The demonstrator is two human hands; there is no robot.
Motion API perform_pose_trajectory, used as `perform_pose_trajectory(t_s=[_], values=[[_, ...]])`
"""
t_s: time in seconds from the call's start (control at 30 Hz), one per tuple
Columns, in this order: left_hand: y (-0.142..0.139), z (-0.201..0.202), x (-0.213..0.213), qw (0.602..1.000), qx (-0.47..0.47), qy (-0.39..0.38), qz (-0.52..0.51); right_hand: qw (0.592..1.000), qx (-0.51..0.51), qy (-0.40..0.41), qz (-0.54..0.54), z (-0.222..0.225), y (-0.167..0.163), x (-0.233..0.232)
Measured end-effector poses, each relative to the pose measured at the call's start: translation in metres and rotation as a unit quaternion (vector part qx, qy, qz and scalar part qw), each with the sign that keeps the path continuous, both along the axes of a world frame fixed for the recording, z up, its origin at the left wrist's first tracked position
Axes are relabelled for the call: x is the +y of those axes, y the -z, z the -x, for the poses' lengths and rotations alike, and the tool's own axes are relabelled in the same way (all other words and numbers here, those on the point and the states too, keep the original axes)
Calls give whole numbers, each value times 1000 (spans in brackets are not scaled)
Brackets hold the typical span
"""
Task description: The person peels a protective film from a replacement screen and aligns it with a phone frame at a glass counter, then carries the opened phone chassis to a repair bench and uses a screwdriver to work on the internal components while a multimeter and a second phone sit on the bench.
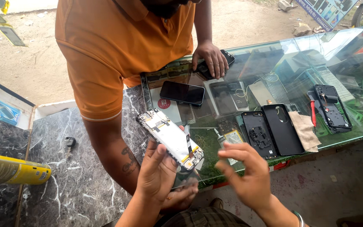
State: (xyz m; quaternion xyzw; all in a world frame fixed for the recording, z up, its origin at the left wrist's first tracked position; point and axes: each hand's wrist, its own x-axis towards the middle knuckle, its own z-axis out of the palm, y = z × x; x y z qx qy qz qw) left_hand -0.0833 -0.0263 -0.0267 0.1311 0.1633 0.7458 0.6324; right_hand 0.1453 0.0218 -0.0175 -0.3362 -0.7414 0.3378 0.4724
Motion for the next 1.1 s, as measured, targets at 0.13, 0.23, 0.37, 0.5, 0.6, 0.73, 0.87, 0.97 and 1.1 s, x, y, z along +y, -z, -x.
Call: perform_pose_trajectory(t_s=[0.13,0.23,0.37,0.5,0.6,0.73,0.87,0.97,1.1], values=[[-9,0,-4,999,-20,38,-13,980,87,-59,166,-10,13,10],[-14,-5,-7,998,-26,62,-17,992,15,-109,55,-9,1,11],[-17,-11,-8,994,-68,89,-15,989,-42,-143,-4,4,-28,11],[-18,-11,-10,996,-30,80,-18,983,-26,-178,42,10,-44,8],[-18,-11,-11,996,-35,82,-9,982,-27,-182,51,9,-45,9],[-20,-12,-11,995,-43,84,8,980,-4,-188,62,7,-39,9],[-23,-14,-10,994,-68,85,24,980,21,-186,69,7,-33,9],[-26,-15,-8,995,-52,76,47,981,21,-173,81,7,-31,10],[-32,-15,-7,993,-49,70,78,978,32,-176,108,6,-28,12]])
